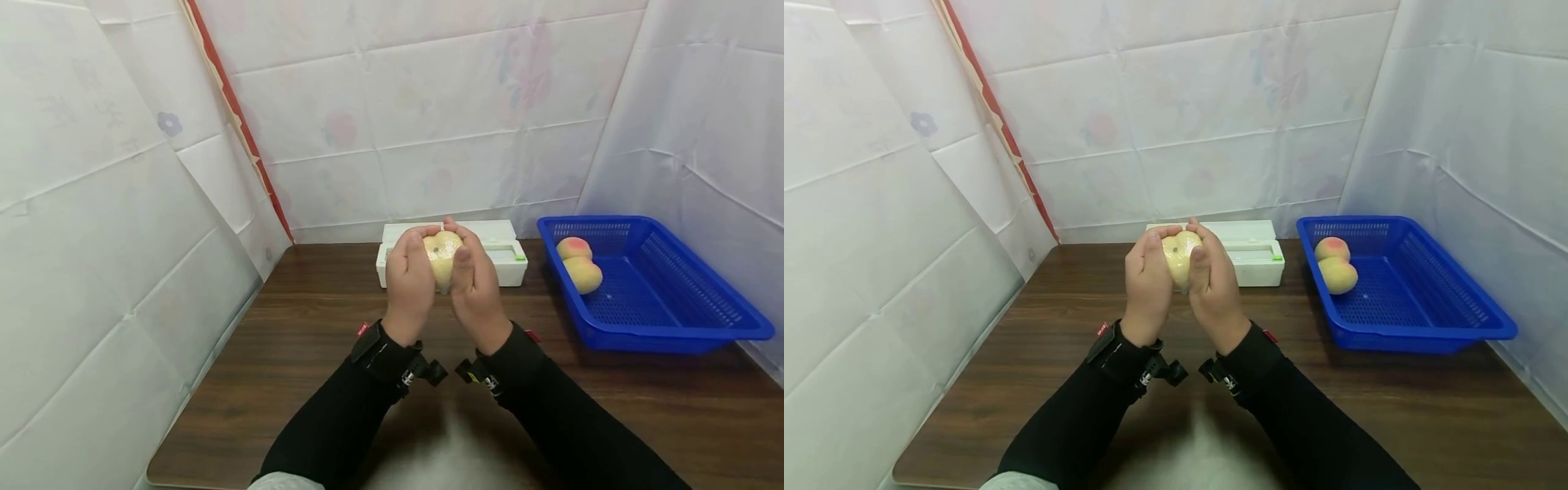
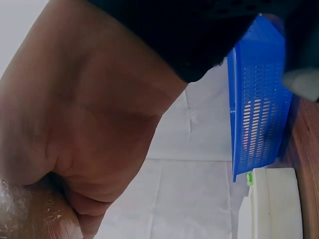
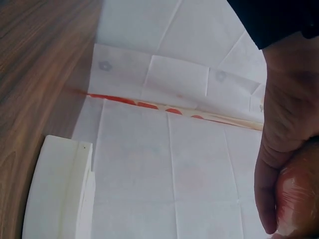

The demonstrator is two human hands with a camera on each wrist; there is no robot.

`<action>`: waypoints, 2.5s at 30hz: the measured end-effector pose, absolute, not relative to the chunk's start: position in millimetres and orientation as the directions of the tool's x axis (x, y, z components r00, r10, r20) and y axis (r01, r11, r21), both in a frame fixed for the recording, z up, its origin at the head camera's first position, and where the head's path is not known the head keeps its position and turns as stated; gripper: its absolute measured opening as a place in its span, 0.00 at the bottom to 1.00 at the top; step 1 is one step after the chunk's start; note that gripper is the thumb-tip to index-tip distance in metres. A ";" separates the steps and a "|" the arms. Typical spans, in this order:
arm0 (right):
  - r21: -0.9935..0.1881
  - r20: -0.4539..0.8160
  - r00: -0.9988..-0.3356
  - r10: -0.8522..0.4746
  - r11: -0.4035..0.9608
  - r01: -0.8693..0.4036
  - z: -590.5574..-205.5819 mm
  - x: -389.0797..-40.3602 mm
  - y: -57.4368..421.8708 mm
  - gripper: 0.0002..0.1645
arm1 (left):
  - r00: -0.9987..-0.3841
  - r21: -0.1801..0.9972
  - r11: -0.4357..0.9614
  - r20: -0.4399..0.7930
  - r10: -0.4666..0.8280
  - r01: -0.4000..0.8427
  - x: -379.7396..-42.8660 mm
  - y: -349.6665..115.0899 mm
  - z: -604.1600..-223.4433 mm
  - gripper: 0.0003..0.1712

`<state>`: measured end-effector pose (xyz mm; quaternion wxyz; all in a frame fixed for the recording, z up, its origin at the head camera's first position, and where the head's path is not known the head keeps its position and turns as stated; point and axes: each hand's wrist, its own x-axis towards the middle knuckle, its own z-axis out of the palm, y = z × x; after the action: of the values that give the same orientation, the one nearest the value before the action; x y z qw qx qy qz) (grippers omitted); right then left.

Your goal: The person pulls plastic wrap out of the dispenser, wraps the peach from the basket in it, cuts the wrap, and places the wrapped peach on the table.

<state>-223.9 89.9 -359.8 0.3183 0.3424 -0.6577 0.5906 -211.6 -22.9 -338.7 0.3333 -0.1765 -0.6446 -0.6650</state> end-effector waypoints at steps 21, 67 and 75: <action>-0.671 0.531 -0.624 -0.573 0.165 -0.723 -336.2 -220.8 117.6 0.49 | -0.848 0.823 -0.203 0.508 -0.152 0.530 -218.7 -63.2 -324.5 0.29; -0.374 0.789 -0.559 -0.256 0.523 -0.766 -346.3 -233.4 117.0 0.43 | -0.863 0.875 -0.055 0.484 0.143 0.481 -211.8 -44.6 -326.4 0.34; -0.597 0.570 -0.700 -0.429 0.370 -0.712 -335.6 -225.7 119.9 0.56 | -0.861 0.862 -0.025 0.506 0.039 0.506 -213.9 -47.8 -327.2 0.23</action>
<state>-225.7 119.9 -335.6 0.1618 0.3515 -0.8117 0.4375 -213.9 -47.8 -327.2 0.1700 -0.2010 -0.6773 -0.6870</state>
